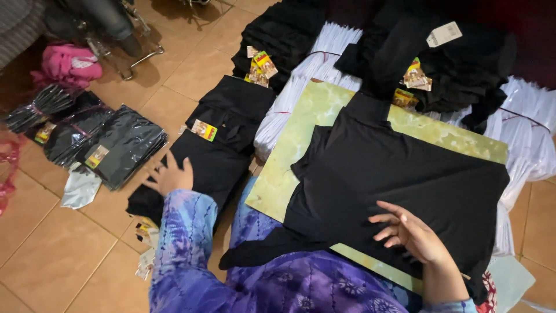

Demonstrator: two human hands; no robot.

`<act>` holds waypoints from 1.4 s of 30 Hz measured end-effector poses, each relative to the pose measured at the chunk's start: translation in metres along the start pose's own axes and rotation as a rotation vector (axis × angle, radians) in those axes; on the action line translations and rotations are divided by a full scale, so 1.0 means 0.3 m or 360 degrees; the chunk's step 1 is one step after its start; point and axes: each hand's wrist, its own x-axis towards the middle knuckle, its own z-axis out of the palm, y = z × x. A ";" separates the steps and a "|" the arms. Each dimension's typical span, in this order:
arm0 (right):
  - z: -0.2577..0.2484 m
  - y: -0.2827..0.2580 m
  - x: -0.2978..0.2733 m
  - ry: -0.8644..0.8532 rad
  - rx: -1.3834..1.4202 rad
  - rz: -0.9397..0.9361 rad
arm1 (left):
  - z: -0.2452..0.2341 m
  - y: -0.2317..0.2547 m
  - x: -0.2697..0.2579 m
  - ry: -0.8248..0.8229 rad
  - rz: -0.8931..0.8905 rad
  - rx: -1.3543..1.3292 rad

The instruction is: Folding a black garment over a cardboard template to ensure uniform size and shape.

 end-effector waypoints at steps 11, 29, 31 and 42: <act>-0.051 -0.032 -0.048 0.0566 -0.0555 -0.0089 | -0.020 -0.098 -0.025 -0.0164 -0.0241 -0.0225; -0.278 0.096 -0.374 0.1510 -0.2793 0.0506 | 0.001 0.755 -0.250 -0.0822 0.0803 -0.0662; -0.262 0.119 -0.390 0.1552 -0.2817 0.0583 | 0.100 0.914 -0.258 -0.0808 0.0918 -0.0610; -0.417 -0.145 -0.189 0.1604 -0.2854 0.0363 | 0.165 1.276 -0.372 0.0338 0.1516 -0.0572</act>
